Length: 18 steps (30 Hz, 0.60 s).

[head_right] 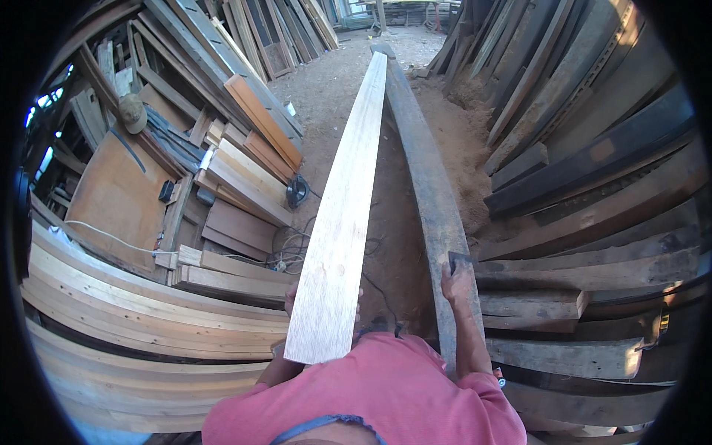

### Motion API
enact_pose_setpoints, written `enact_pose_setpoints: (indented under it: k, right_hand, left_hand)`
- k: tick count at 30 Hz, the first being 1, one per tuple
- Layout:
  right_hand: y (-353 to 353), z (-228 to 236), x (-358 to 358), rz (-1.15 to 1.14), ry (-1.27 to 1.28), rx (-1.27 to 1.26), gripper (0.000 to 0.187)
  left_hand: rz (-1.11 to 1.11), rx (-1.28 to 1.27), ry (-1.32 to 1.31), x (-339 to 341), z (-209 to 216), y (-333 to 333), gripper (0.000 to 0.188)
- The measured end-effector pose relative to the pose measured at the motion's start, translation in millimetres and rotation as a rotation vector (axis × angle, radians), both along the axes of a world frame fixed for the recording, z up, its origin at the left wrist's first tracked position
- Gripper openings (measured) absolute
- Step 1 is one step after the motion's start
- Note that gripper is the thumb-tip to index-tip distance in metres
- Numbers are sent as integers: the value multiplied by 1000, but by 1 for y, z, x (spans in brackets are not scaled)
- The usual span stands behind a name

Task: The person marks a long wooden beam by hand using a metal square and a marking gauge while in a wood processing area.

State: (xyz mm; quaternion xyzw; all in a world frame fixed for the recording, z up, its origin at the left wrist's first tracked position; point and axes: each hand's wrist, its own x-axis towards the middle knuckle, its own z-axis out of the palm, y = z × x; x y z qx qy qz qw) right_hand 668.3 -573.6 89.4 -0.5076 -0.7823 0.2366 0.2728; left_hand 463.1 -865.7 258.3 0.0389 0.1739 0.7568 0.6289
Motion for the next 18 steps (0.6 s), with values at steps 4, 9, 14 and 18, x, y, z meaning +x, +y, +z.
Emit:
enact_pose_setpoints:
  k: [4,9,14,18]
  right_hand:
    - [-16,-37,28,116,-425,-265,39]
    - [-26,-107,80,202,-784,-487,32]
    - [-18,-186,133,93,-674,-397,43]
    - [-20,-104,127,394,-292,-148,56]
  left_hand:
    - [-113,226,-4,12,60,21,84]
    - [-40,291,90,19,116,54,75]
    - [6,297,173,37,155,106,65]
    - [12,596,188,32,150,141,59]
